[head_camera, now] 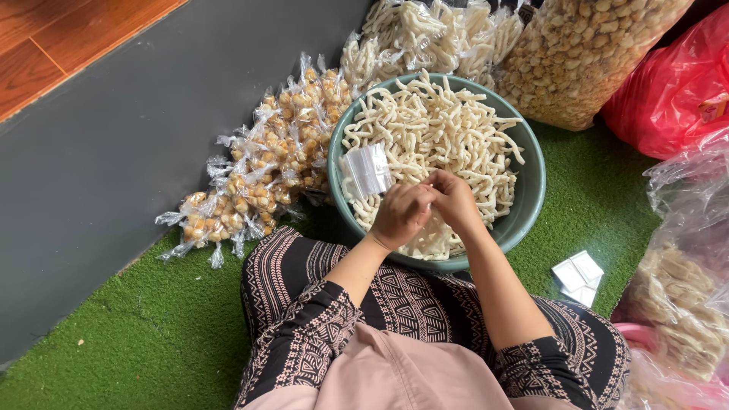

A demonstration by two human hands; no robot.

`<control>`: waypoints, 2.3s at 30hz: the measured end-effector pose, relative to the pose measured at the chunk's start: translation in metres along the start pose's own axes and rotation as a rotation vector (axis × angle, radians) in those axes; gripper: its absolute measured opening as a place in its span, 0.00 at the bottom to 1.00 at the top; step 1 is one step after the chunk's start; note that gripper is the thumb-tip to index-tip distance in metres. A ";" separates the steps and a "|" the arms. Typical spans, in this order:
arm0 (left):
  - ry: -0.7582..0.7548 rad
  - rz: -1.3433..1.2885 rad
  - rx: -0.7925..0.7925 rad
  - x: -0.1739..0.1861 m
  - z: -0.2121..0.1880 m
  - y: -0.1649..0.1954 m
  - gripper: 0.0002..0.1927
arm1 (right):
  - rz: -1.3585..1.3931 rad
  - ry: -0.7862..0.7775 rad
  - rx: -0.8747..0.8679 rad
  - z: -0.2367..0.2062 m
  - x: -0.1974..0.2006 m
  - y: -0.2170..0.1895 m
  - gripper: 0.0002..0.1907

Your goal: The person sits on the floor and packs white, worm-shaped snacks from a large green bowl into small clear plastic bags. They fill each bag by hand and tie the top to seal it, placing the finished packages aside.

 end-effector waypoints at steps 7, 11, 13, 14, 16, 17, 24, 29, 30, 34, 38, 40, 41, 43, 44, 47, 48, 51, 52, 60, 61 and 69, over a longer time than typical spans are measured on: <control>0.071 -0.073 0.172 -0.010 -0.008 -0.016 0.23 | 0.095 0.048 -0.041 0.001 -0.005 0.010 0.07; 0.159 -0.232 0.500 -0.015 -0.022 -0.046 0.17 | 0.242 -0.126 -0.051 -0.010 -0.009 -0.012 0.11; 0.226 -0.319 0.540 -0.014 -0.028 -0.053 0.19 | 0.198 -0.187 0.037 -0.012 -0.007 -0.025 0.09; 0.259 -0.362 0.559 -0.013 -0.030 -0.055 0.20 | 0.176 -0.217 0.082 -0.013 -0.008 -0.029 0.10; 0.324 -0.526 0.559 -0.014 -0.031 -0.056 0.21 | 0.272 -0.161 0.030 -0.010 -0.006 -0.024 0.10; 0.357 -0.609 0.558 -0.014 -0.032 -0.056 0.22 | 0.319 -0.132 0.003 -0.008 -0.008 -0.019 0.10; 0.238 -0.292 0.428 -0.013 -0.029 -0.046 0.21 | 0.397 -0.013 0.015 -0.003 -0.021 0.002 0.10; 0.361 -0.879 0.742 -0.024 -0.041 -0.075 0.23 | 0.177 -0.048 0.033 -0.009 -0.019 -0.013 0.14; 0.386 -0.989 0.750 -0.025 -0.041 -0.076 0.24 | 0.133 -0.051 0.027 -0.009 -0.017 -0.016 0.15; 0.296 -0.836 0.676 -0.020 -0.033 -0.065 0.23 | 0.008 -0.089 0.025 -0.010 -0.007 -0.025 0.15; 0.094 -0.161 0.288 -0.005 -0.016 -0.028 0.20 | -0.114 -0.053 -0.018 -0.015 0.000 -0.031 0.12; 0.114 0.003 0.269 -0.004 -0.012 -0.021 0.18 | -0.237 0.024 -0.074 -0.019 0.003 -0.035 0.10; 0.123 0.084 0.260 -0.004 -0.010 -0.018 0.17 | -0.299 0.062 -0.102 -0.021 0.005 -0.038 0.10; 0.144 -0.038 0.421 -0.007 -0.011 -0.029 0.18 | -0.453 0.234 0.076 -0.028 0.010 -0.059 0.08; 0.152 -0.101 0.500 -0.010 -0.013 -0.035 0.18 | -0.530 0.322 0.165 -0.032 0.013 -0.069 0.07; 0.246 -0.741 0.834 -0.020 -0.027 -0.061 0.24 | -0.527 0.427 0.309 -0.040 0.015 -0.087 0.05; 0.274 -0.858 0.848 -0.021 -0.029 -0.065 0.24 | -0.508 0.443 0.344 -0.042 0.015 -0.090 0.05; 0.311 -1.028 0.857 -0.022 -0.034 -0.072 0.24 | -0.483 0.456 0.407 -0.044 0.013 -0.095 0.05; 0.288 -0.963 0.835 -0.020 -0.034 -0.074 0.23 | -0.496 0.442 0.403 -0.044 0.010 -0.094 0.05; 0.162 -0.534 0.637 -0.004 -0.021 -0.066 0.15 | 0.139 0.059 0.053 -0.023 -0.003 -0.044 0.10; 0.171 -0.531 0.578 0.001 -0.018 -0.062 0.15 | 0.303 -0.020 0.105 -0.021 -0.003 -0.043 0.12; 0.080 -0.159 0.456 0.011 0.001 -0.030 0.03 | 0.300 0.126 0.067 -0.029 0.004 -0.042 0.12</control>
Point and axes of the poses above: each hand's wrist, its own z-axis towards the middle knuckle, its own x-axis out of the back of the hand, y = z × x, the point moved 6 cm from there along z, towards the middle knuckle, and after that the axes turned 15 degrees about -z, right-handed, at the moved point
